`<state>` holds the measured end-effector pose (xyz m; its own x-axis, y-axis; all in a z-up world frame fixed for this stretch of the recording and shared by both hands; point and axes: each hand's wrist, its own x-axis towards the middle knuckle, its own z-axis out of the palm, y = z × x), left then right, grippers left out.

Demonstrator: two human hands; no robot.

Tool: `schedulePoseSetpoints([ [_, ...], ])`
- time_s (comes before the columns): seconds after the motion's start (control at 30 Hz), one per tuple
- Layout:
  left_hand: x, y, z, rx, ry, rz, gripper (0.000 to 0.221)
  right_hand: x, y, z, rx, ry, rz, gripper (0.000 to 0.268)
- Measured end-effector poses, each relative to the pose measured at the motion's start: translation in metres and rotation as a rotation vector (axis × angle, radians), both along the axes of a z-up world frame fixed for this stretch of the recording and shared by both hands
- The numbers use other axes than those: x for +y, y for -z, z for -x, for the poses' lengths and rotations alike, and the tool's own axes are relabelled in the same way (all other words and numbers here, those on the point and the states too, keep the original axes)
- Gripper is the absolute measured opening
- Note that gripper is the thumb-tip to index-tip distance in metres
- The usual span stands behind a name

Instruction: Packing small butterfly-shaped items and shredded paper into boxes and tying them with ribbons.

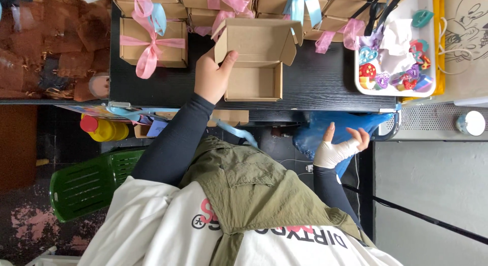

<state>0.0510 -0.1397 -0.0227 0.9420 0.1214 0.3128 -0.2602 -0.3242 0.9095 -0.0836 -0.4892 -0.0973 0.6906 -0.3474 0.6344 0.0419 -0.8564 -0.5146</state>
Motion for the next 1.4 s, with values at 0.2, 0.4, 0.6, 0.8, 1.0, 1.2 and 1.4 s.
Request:
schedulePoseSetpoints([
  [0.2,-0.004,-0.027,0.010,0.029,-0.051,0.059,0.036,-0.037,0.044,0.004,0.000,0.028,-0.270,0.069],
  [0.4,0.006,-0.071,0.057,-0.191,-0.220,-0.245,0.044,-0.037,0.029,0.005,0.445,0.315,-0.465,0.059],
  [0.6,-0.015,-0.081,0.112,-0.358,-0.156,-0.360,0.015,-0.065,0.033,-0.011,0.075,0.250,0.150,0.081],
  [0.8,-0.102,-0.024,0.109,0.068,0.877,-0.002,0.009,-0.079,0.067,-0.021,0.339,-0.050,-0.956,0.025],
  [1.0,-0.199,0.078,0.084,0.319,1.045,-0.227,0.031,-0.065,0.052,-0.037,0.492,-0.266,-1.312,0.021],
  [1.2,-0.238,0.123,0.079,0.482,0.902,-0.461,0.067,-0.069,0.019,-0.039,0.505,-0.433,-1.404,0.026],
  [1.4,-0.229,0.116,0.080,0.554,0.619,-0.329,0.043,-0.116,0.092,-0.018,0.477,-0.464,-0.995,0.042],
])
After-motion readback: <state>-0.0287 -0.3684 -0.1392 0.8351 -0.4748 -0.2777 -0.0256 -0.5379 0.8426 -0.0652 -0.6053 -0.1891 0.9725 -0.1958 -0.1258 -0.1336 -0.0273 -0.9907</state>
